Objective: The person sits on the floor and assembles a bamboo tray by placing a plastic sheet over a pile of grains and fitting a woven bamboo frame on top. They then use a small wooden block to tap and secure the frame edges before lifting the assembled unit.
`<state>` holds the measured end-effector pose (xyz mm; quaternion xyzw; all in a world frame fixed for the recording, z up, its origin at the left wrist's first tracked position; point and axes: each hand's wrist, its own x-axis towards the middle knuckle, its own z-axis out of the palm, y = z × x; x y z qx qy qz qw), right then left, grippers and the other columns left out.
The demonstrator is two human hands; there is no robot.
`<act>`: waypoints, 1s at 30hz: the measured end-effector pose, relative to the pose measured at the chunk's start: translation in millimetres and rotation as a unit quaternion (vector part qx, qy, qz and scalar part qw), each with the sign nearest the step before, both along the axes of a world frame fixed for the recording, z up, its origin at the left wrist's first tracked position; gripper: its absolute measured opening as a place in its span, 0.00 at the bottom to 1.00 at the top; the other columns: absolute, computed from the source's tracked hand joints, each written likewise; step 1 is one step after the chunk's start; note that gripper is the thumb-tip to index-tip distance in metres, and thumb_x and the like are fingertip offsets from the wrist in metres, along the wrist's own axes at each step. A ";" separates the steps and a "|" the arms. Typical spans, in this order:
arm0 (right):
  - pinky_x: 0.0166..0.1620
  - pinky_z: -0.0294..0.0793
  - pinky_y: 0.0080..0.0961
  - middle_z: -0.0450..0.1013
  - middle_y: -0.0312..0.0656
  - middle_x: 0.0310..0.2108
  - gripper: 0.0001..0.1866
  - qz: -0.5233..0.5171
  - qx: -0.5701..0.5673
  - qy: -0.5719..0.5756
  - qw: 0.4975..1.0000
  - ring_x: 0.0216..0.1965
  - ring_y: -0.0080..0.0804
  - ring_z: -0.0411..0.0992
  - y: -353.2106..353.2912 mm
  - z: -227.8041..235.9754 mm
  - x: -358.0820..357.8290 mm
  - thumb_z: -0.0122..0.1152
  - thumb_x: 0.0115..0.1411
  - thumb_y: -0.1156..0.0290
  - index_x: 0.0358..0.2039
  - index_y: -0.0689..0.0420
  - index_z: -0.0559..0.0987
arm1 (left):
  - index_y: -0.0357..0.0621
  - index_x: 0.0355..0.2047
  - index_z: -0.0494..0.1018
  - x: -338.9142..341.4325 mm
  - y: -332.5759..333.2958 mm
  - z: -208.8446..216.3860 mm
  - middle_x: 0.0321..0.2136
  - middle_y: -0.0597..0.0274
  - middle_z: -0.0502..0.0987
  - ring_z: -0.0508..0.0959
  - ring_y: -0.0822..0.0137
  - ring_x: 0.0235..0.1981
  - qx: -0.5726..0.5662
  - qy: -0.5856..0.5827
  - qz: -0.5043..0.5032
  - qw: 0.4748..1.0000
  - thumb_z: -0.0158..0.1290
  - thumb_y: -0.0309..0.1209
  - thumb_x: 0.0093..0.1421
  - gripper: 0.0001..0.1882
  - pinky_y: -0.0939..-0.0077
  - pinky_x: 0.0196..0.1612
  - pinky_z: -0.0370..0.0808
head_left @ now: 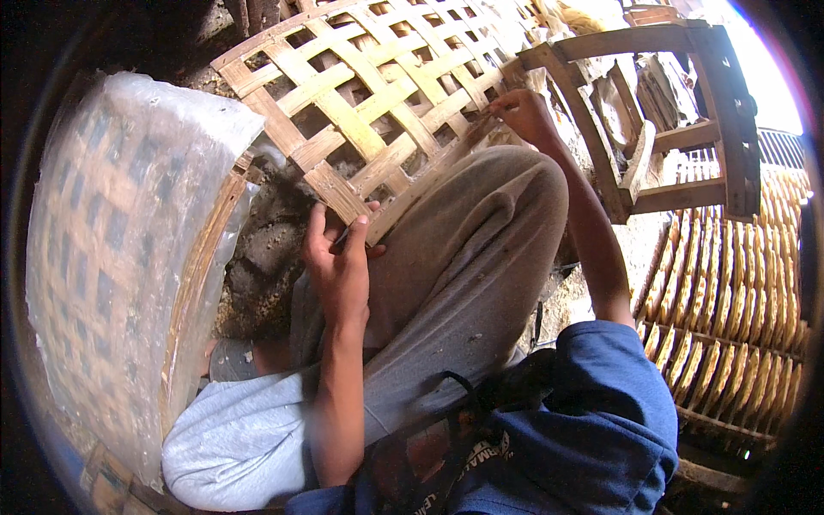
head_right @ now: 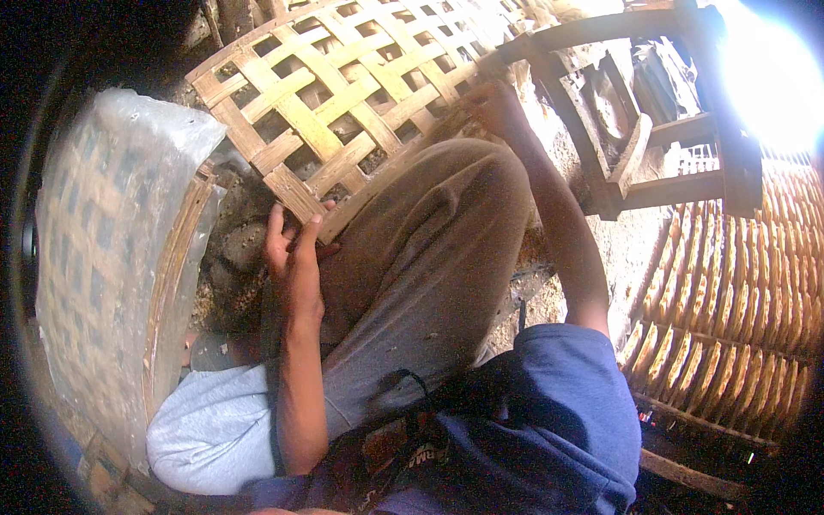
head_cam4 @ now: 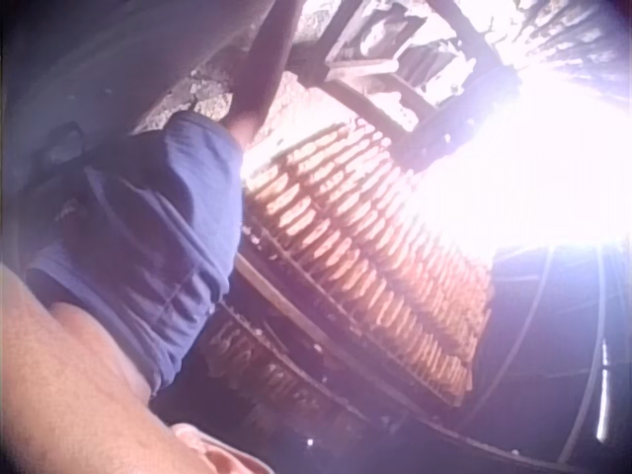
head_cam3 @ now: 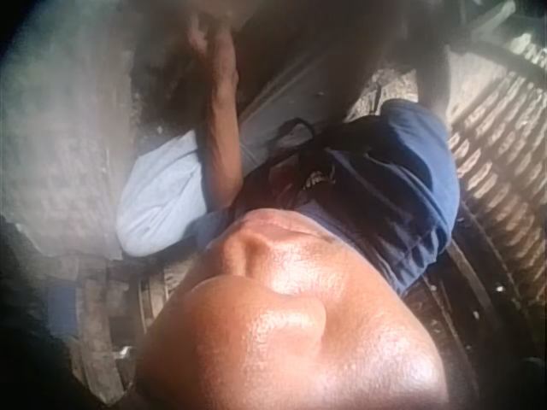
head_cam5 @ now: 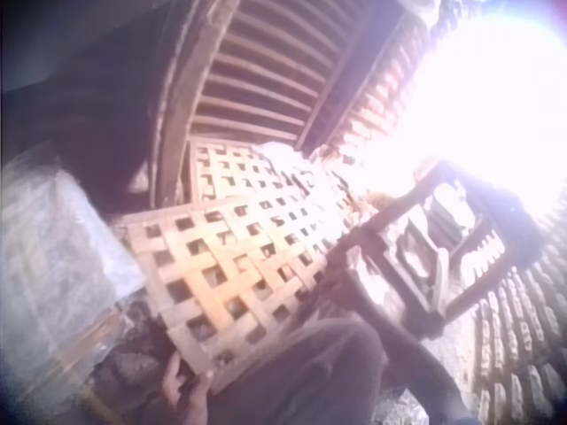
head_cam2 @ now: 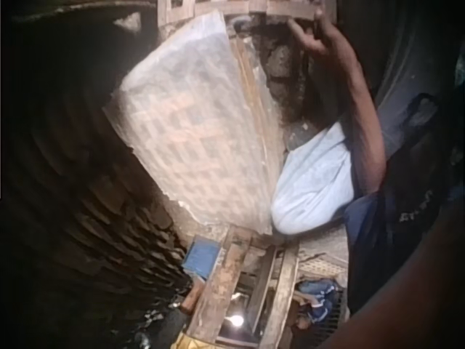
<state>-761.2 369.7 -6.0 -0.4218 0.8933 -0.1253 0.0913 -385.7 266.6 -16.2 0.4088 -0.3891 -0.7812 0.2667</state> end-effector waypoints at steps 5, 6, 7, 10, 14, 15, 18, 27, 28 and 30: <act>0.42 0.75 0.36 0.79 0.44 0.31 0.05 0.094 0.052 0.053 0.993 0.36 0.37 0.78 -12.6 -2.8 -13.5 0.63 0.61 0.74 0.34 0.61 0.83 | 0.40 0.58 0.67 0.4 0.4 0.0 0.45 0.58 0.82 0.80 0.72 0.44 0.004 -0.005 -0.003 1.000 0.51 0.28 0.67 0.20 0.80 0.29 0.80; 0.42 0.75 0.36 0.79 0.44 0.31 0.04 0.118 0.043 0.051 0.991 0.36 0.37 0.78 -12.6 -3.7 -15.5 0.63 0.62 0.74 0.33 0.61 0.81 | 0.40 0.58 0.67 0.5 0.2 -0.3 0.45 0.58 0.82 0.80 0.72 0.44 0.006 -0.004 -0.003 1.000 0.51 0.28 0.67 0.20 0.81 0.29 0.80; 0.41 0.74 0.36 0.78 0.44 0.31 0.04 0.142 0.035 0.049 0.988 0.36 0.37 0.77 -11.1 -5.2 -18.8 0.62 0.62 0.74 0.33 0.62 0.80 | 0.40 0.58 0.66 1.0 0.3 -0.4 0.45 0.58 0.82 0.80 0.72 0.44 0.009 -0.002 -0.002 1.000 0.51 0.28 0.67 0.20 0.81 0.29 0.80; 0.42 0.74 0.35 0.77 0.43 0.33 0.05 0.185 0.011 0.036 0.982 0.38 0.36 0.76 -6.5 -11.1 -26.3 0.61 0.64 0.72 0.35 0.61 0.78 | 0.40 0.58 0.66 -0.3 2.9 -4.5 0.45 0.58 0.82 0.80 0.72 0.43 0.007 -0.011 0.017 1.000 0.51 0.28 0.67 0.20 0.81 0.29 0.80; 0.46 0.74 0.35 0.76 0.42 0.37 0.07 0.191 0.010 -0.005 0.982 0.40 0.33 0.75 -0.7 -11.7 -26.2 0.59 0.67 0.70 0.39 0.60 0.77 | 0.40 0.57 0.67 -0.1 1.1 -6.1 0.44 0.59 0.82 0.81 0.73 0.43 0.010 0.020 0.007 1.000 0.51 0.28 0.67 0.19 0.81 0.28 0.81; 0.46 0.74 0.34 0.76 0.41 0.37 0.07 0.179 0.015 -0.022 0.983 0.41 0.32 0.74 -1.7 -11.5 -26.4 0.58 0.67 0.70 0.39 0.60 0.77 | 0.40 0.57 0.67 -0.1 1.5 -6.8 0.44 0.59 0.82 0.81 0.73 0.43 0.006 0.019 0.010 1.000 0.51 0.28 0.67 0.19 0.81 0.28 0.81; 0.49 0.73 0.33 0.76 0.40 0.39 0.07 0.142 0.020 -0.064 0.988 0.42 0.30 0.74 1.4 -14.5 -31.2 0.58 0.68 0.70 0.41 0.59 0.78 | 0.40 0.57 0.68 -0.5 1.9 -5.9 0.44 0.59 0.82 0.81 0.73 0.43 -0.014 0.011 0.016 1.000 0.52 0.29 0.67 0.19 0.81 0.29 0.81; 0.55 0.69 0.30 0.76 0.37 0.41 0.07 0.083 -0.010 -0.163 0.983 0.46 0.29 0.73 7.6 -14.7 -22.6 0.57 0.67 0.69 0.41 0.58 0.80 | 0.41 0.56 0.69 -1.5 3.2 -8.6 0.44 0.59 0.82 0.81 0.71 0.43 -0.019 -0.006 0.015 1.000 0.51 0.30 0.67 0.18 0.80 0.30 0.81; 0.55 0.69 0.30 0.76 0.37 0.42 0.08 0.076 -0.008 -0.159 0.984 0.47 0.29 0.72 6.7 -15.2 -21.4 0.57 0.67 0.69 0.41 0.57 0.80 | 0.41 0.56 0.69 -1.2 2.8 -7.4 0.44 0.59 0.82 0.81 0.71 0.43 -0.022 -0.011 0.014 1.000 0.51 0.30 0.67 0.18 0.80 0.30 0.81; 0.56 0.68 0.31 0.75 0.37 0.43 0.08 0.079 -0.009 -0.172 0.982 0.49 0.29 0.71 5.6 -14.8 -19.4 0.57 0.66 0.69 0.41 0.56 0.81 | 0.41 0.55 0.69 -0.4 1.0 -5.8 0.44 0.59 0.82 0.81 0.71 0.44 -0.026 -0.013 0.006 1.000 0.51 0.29 0.67 0.17 0.80 0.30 0.80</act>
